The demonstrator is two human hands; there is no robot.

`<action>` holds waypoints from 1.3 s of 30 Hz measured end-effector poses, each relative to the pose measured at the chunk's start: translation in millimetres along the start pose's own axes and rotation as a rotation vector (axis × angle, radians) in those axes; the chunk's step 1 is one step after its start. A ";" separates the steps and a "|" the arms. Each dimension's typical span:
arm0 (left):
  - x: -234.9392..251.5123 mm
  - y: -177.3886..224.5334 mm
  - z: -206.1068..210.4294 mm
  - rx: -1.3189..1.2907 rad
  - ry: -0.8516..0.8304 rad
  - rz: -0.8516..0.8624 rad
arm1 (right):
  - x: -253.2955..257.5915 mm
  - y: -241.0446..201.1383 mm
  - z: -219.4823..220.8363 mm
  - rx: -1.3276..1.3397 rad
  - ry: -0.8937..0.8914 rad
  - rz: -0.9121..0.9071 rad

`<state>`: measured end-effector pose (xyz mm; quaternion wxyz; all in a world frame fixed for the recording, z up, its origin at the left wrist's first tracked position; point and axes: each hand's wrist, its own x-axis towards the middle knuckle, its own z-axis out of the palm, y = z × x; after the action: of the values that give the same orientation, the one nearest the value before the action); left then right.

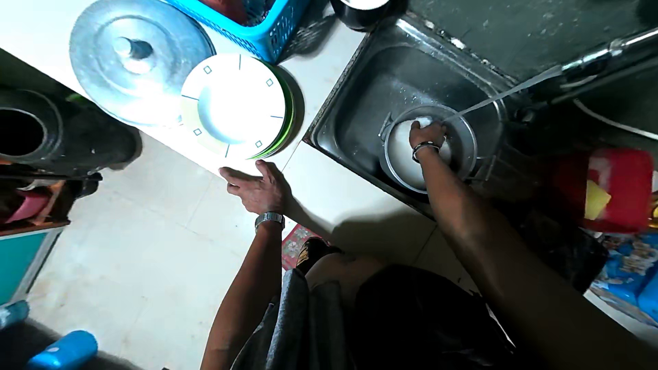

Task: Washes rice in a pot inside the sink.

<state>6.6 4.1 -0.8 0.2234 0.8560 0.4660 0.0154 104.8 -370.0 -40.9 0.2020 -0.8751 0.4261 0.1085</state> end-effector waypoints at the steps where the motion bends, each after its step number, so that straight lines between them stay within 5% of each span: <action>1: 0.5 -0.3 0.4 0.003 -0.001 -0.002 | -2.0 -1.8 1.1 0.003 -0.016 -0.052; 10: 1.5 0.1 2.7 0.007 0.008 -0.010 | -19.3 27.7 6.8 -0.289 -0.289 -0.818; 14: -0.4 -0.1 1.9 0.021 0.011 -0.011 | -32.4 55.3 -4.0 -0.578 -0.450 -0.988; 20: -2.1 0.2 0.8 0.017 0.009 -0.002 | -18.7 99.0 -42.5 -0.497 -0.576 -0.943; 24: -3.0 -2.1 1.6 0.017 -0.007 0.012 | -4.6 95.9 -64.3 -0.232 -0.374 -0.725; 28: -7.4 -8.3 -1.1 0.036 -0.057 0.031 | 4.0 68.3 -61.7 -0.301 -0.273 -0.496; 39: -6.6 -6.9 -0.6 0.022 -0.055 0.015 | 1.0 53.6 -24.1 -0.484 -0.409 -0.700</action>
<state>-2.8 2.3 -1.8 0.2266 0.8620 0.4533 -0.0115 63.5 -411.2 -33.7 0.0967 -0.9487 0.0193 0.3003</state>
